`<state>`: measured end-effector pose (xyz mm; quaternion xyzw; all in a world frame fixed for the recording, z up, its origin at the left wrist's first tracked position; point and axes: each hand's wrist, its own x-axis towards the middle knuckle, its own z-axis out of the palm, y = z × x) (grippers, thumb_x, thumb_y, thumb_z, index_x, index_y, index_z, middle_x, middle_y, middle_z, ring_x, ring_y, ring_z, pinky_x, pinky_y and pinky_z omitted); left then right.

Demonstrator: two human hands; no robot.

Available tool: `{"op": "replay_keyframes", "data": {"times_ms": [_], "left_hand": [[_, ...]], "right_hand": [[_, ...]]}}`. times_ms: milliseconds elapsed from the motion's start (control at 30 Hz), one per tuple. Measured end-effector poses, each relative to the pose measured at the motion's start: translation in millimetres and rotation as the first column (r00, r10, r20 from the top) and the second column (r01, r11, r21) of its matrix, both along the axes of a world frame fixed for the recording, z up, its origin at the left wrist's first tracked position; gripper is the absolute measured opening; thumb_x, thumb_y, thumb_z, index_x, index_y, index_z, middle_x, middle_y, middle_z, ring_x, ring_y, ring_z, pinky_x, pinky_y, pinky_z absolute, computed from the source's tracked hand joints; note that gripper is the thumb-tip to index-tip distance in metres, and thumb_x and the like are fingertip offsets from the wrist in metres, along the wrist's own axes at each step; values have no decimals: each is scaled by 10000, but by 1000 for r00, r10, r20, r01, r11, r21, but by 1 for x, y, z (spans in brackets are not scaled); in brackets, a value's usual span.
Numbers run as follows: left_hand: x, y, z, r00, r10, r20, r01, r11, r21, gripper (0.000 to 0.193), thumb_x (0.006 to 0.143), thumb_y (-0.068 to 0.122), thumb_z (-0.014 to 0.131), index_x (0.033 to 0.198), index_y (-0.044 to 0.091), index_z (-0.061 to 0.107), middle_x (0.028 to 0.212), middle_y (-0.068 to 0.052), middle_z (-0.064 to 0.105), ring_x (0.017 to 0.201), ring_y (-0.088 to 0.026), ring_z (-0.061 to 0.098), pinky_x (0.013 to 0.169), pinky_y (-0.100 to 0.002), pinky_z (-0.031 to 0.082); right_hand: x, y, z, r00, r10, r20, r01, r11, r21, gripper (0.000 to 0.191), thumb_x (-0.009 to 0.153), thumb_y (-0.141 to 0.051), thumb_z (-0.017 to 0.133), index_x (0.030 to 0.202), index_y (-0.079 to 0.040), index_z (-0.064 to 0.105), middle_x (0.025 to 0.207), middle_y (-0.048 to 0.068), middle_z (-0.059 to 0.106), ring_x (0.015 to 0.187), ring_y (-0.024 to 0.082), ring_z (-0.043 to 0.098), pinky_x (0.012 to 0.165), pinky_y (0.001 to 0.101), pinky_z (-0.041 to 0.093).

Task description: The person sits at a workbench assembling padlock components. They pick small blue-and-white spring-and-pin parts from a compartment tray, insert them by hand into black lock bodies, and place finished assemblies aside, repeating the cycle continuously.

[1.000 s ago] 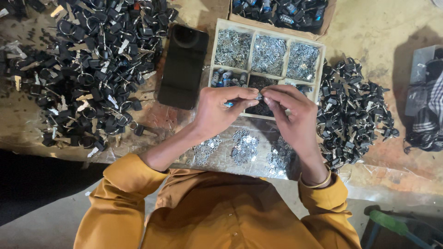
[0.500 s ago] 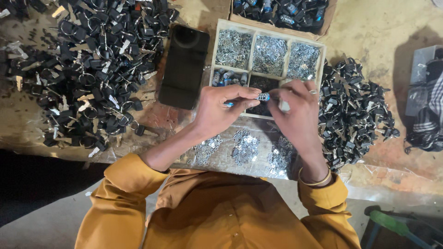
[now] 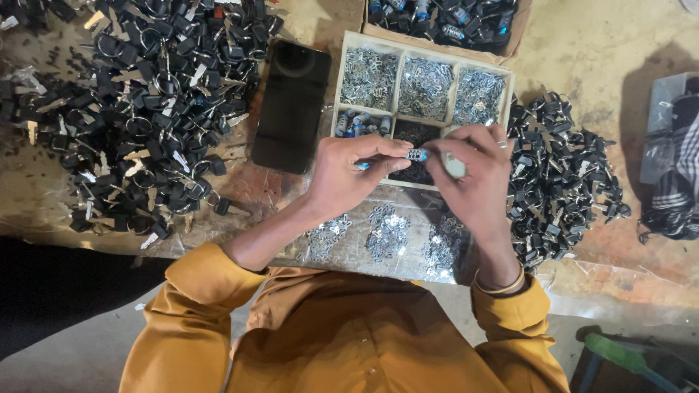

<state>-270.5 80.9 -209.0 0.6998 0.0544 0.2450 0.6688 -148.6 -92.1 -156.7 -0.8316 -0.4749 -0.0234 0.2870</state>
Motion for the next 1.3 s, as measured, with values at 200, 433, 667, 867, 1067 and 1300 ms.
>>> {"op": "replay_keyframes", "data": {"times_ms": [200, 433, 667, 867, 1067, 1300], "left_hand": [[1, -1, 0, 1000, 10, -9, -10, 999, 31, 162, 895, 5, 810, 1048, 27, 764, 1081, -85, 790, 987, -168, 793, 826, -278, 668], [1, -4, -2, 1000, 17, -26, -16, 999, 30, 152, 886, 8, 817, 1028, 28, 768, 1068, -82, 793, 964, -163, 796, 816, -276, 667], [1, -3, -4, 999, 22, -23, -21, 998, 53, 149, 885, 2, 813, 1023, 29, 766, 1047, -82, 794, 944, -161, 800, 797, -269, 669], [-1, -2, -3, 1000, 20, -8, -19, 997, 70, 145, 896, -9, 797, 1033, 28, 765, 1057, -79, 795, 953, -164, 801, 801, -266, 671], [-5, -4, -5, 999, 8, -35, -8, 1000, -18, 163, 899, -18, 797, 1053, 19, 760, 1092, -87, 788, 986, -155, 784, 822, -266, 673], [-20, -10, 0, 999, -6, 49, 10, 997, -81, 166, 916, -62, 784, 1067, -4, 745, 1116, -110, 783, 1029, -163, 774, 872, -267, 664]], "right_hand": [[-3, 0, -6, 925, 56, -375, 11, 985, 175, 47, 1016, -40, 724, 1044, -21, 691, 1084, 71, 679, 920, 146, 557, 786, 282, 446], [-4, 0, -11, 811, 160, -563, -21, 969, 246, 110, 1035, 23, 677, 1144, 4, 673, 1145, 65, 625, 918, 89, 557, 813, 234, 462], [-11, 3, -4, 937, 87, -338, -36, 987, 154, 150, 995, 14, 740, 1139, -28, 731, 1116, 78, 680, 888, 129, 612, 734, 259, 481], [-12, 4, 5, 953, 163, -256, -127, 980, 154, 234, 981, 30, 739, 1197, -61, 735, 1152, 76, 691, 984, 175, 661, 825, 290, 534], [-3, -8, 18, 998, 11, -65, -10, 1000, 4, 371, 941, 58, 703, 1283, -77, 745, 1155, 114, 668, 970, 233, 599, 841, 337, 491], [-26, -61, 33, 984, 125, 129, -73, 935, -348, 135, 813, -236, 858, 902, -188, 768, 743, -25, 643, 770, 222, 563, 770, 394, 369]]}}
